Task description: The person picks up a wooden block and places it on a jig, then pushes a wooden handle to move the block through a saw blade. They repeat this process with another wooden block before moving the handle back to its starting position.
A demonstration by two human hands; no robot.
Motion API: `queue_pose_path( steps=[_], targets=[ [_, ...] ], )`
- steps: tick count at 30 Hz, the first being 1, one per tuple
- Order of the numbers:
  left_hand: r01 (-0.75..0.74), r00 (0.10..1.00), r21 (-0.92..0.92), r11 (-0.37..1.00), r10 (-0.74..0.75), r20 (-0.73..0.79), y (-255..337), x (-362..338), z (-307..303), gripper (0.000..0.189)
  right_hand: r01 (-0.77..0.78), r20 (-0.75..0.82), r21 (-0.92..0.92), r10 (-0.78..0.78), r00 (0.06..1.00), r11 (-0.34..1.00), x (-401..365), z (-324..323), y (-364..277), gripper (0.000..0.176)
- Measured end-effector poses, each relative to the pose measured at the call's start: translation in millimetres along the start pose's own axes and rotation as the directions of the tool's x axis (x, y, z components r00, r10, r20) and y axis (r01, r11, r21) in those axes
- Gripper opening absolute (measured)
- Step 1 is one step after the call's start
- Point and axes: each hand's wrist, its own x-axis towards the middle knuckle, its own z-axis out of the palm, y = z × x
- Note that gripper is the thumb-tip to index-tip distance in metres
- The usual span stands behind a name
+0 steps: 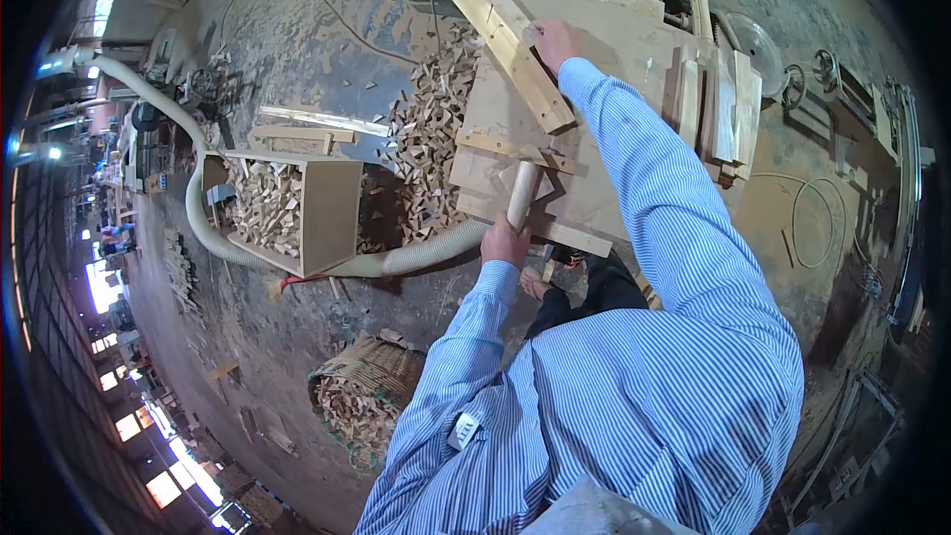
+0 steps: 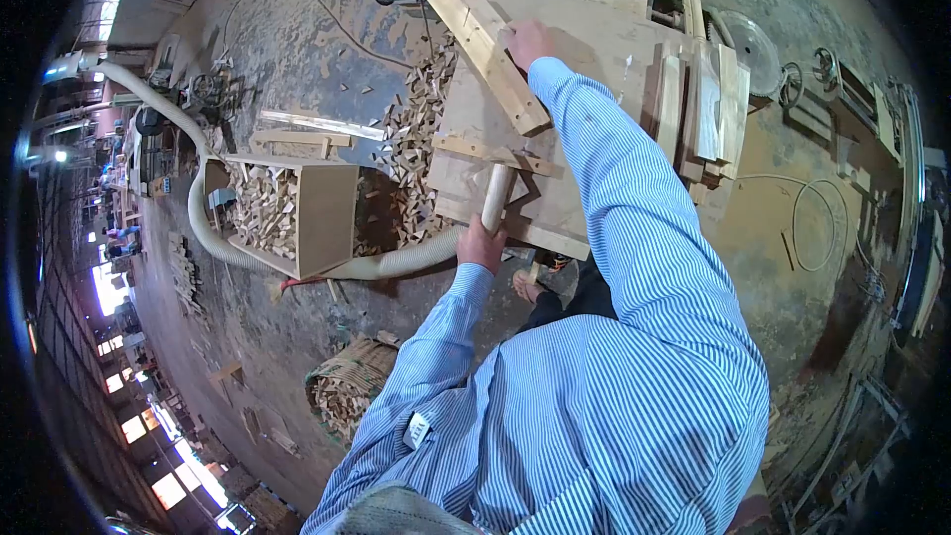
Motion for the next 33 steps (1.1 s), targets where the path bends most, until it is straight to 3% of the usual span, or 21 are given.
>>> queue_pose_path(
  steps=[3, 19, 24, 31, 33],
  targets=[
    [0.032, 0.999, -0.016, 0.999, -0.032, 0.035, -2, 0, 3, 0.043, -0.052, 0.019, 0.04, 0.051, 0.999, 0.998, 14, 9, -4, 0.026],
    [0.033, 0.997, 0.015, 0.999, -0.034, 0.066, 7, 21, 6, 0.046, -0.01, 0.054, 0.033, 0.008, 0.998, 0.999, 58, 11, 2, 0.028],
    [0.073, 0.995, 0.009, 0.997, -0.073, 0.069, 32, 42, 1, 0.045, 0.072, -0.022, -0.021, -0.072, 0.997, 0.997, 92, 20, 19, 0.028],
    [0.051, 0.998, 0.007, 0.999, -0.051, 0.039, 54, 60, -1, 0.044, 0.028, 0.015, -0.038, -0.028, 1.0, 0.999, 112, 6, 20, 0.032],
    [0.038, 0.999, 0.029, 0.999, -0.039, 0.035, 53, 61, 2, 0.044, 0.076, -0.052, -0.05, -0.078, 0.996, 0.996, 113, 10, 23, 0.032]
  ],
)
